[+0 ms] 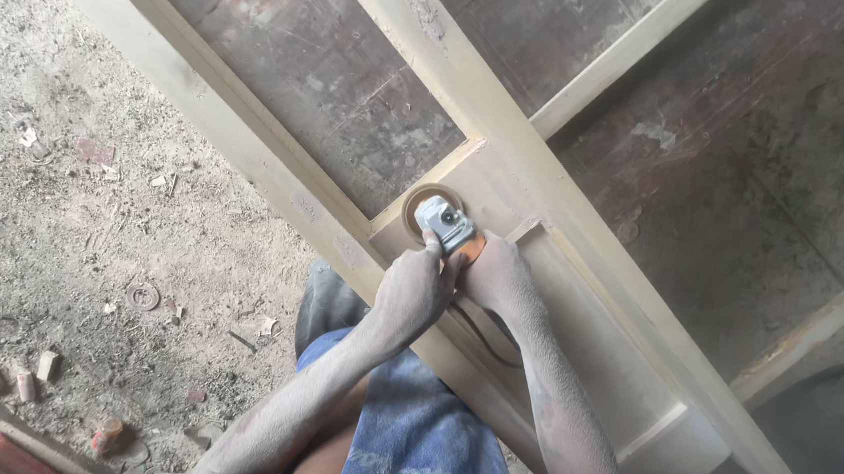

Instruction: The person uses an orbital sander to smooth the surface of a wooden door frame. They move the sander across the flat panels and along the edges, generating wood dust. The person repositions the sander to cover different sections of the frame.

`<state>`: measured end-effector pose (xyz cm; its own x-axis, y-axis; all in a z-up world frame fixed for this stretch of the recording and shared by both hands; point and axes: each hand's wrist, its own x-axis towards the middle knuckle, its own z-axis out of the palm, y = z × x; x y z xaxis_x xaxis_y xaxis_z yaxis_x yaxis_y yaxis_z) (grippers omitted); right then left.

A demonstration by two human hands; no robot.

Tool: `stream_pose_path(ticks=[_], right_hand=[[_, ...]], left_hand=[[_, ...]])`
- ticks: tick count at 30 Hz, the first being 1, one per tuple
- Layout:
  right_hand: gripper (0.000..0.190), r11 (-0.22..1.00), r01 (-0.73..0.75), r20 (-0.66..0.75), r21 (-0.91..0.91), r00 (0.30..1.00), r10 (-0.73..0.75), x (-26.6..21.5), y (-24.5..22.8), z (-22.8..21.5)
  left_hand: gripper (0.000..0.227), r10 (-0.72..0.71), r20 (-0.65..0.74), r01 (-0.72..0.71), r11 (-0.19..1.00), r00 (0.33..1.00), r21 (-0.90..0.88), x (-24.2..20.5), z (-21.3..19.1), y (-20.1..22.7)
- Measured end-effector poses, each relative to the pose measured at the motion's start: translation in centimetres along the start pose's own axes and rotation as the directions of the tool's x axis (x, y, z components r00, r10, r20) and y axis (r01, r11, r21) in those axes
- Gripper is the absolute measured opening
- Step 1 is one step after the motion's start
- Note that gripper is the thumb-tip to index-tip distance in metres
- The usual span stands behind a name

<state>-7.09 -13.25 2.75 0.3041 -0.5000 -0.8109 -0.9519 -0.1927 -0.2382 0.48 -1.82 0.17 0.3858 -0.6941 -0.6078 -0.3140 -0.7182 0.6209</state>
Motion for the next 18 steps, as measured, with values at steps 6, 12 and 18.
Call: stream_pose_path(ticks=[6,12,18], right_hand=[[0.047,0.999,-0.050,-0.030,-0.013,0.998,0.050,1.9,0.3,-1.0],[0.043,0.993,0.051,-0.063,-0.103,0.996,-0.058,3.0,0.5,-2.5],[0.047,0.992,-0.034,-0.030,-0.121,0.999,0.030,3.5,-0.7,-4.3]], left_hand=[[0.071,0.024,-0.037,-0.024,0.999,0.999,-0.023,2.0,0.1,1.0],[0.074,0.025,-0.004,-0.025,0.999,1.000,0.025,3.7,0.6,2.0],[0.073,0.038,-0.019,-0.038,0.999,0.999,-0.038,4.6,0.2,2.6]])
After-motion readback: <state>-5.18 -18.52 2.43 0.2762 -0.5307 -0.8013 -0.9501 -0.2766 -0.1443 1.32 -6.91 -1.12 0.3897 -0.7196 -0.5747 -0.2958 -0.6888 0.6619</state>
